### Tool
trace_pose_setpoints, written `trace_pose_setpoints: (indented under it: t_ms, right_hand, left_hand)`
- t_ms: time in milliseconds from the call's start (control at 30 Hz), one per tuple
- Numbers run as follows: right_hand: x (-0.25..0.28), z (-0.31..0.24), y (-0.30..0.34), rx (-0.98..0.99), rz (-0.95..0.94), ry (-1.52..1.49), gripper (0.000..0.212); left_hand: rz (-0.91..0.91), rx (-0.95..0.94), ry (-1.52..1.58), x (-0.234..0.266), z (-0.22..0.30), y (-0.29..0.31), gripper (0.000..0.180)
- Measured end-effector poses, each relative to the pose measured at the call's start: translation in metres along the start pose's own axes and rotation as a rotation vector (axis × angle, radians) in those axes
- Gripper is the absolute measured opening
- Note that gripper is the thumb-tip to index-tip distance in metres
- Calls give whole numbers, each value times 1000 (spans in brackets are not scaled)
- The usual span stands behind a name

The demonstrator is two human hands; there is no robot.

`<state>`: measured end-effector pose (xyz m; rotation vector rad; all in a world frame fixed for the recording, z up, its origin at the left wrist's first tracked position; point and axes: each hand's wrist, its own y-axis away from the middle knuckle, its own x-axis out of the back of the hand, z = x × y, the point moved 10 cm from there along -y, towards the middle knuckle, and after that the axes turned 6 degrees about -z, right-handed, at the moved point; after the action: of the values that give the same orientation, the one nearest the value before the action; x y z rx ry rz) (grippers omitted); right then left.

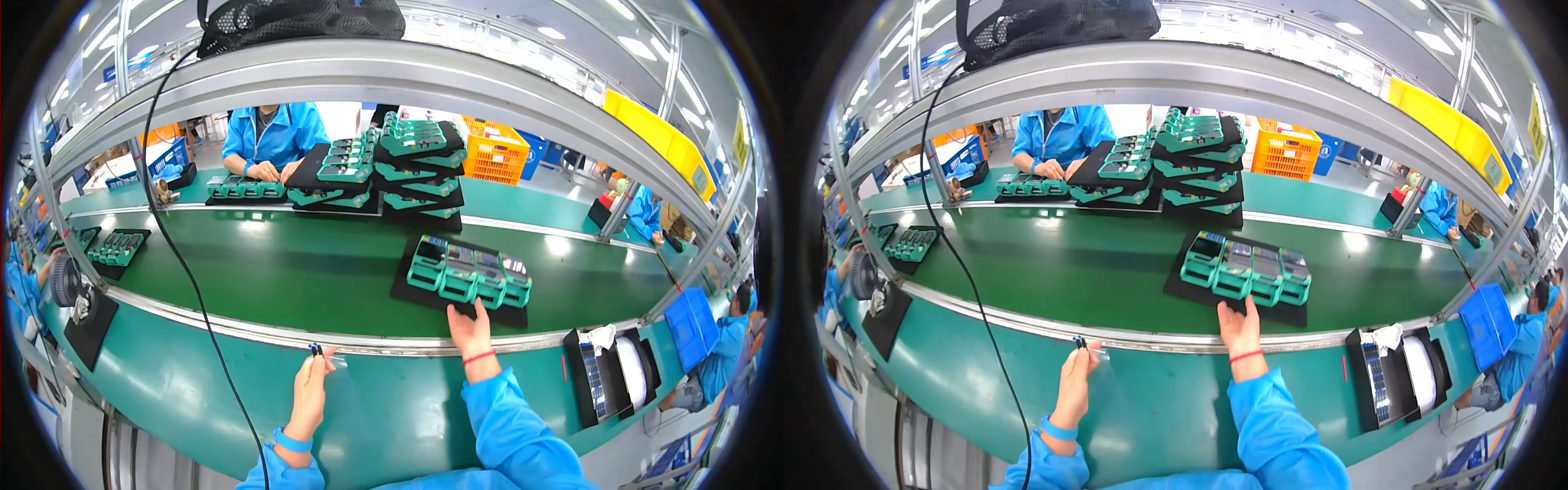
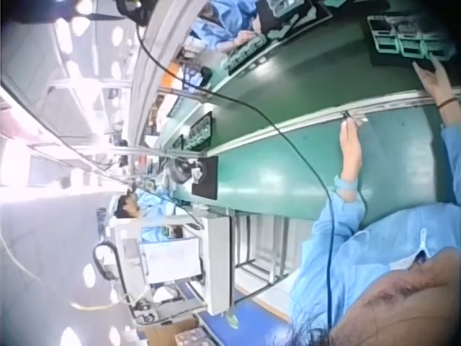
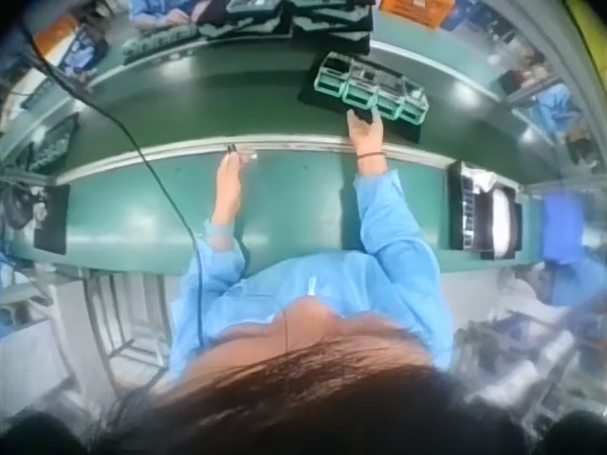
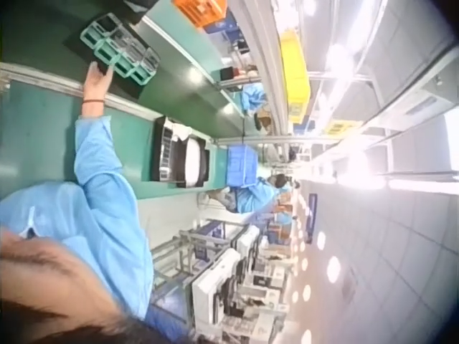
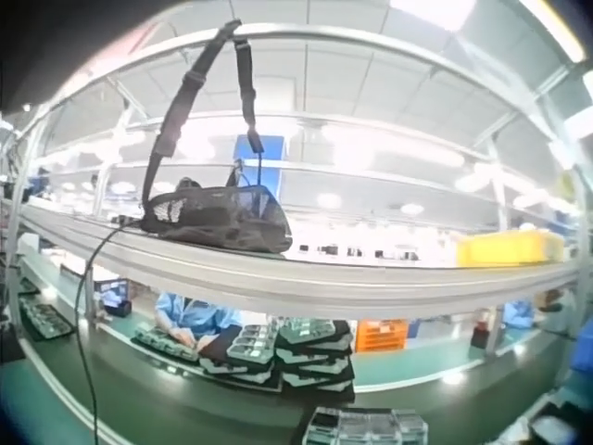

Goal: The person assembles handheld electronic devices by inserting small button components from a component tray into casings on a factory assembly line by hand.

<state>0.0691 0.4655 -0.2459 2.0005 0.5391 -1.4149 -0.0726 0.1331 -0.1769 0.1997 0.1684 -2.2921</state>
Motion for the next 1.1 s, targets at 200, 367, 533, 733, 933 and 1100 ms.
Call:
trace_pose_setpoints:
  t_ms: [200,367,533,733,933,1100]
  right_hand:
    - [-166,92,46,1040,-557,1976,31]
    - [-133,141,-62,939,-537,3107,27]
    - [-126,104,-88,775,-392,3215,30]
    - [-113,8,-120,647,-68,3465,28]
    - [-98,-19,-219,45,-10,1375,27]
    - [-62,-40,-302,229,120,441,53]
  left_hand:
    - [83,-39,-108,20,9,6,28]
    - [9,-84,-377,8,4,-5,25]
    - [53,-110,-502,19,7,-5,25]
    - [61,-140,-505,15,15,-9,25]
    - [54,-178,-611,15,20,-5,18]
    - [20,-137,-602,17,9,-13,25]
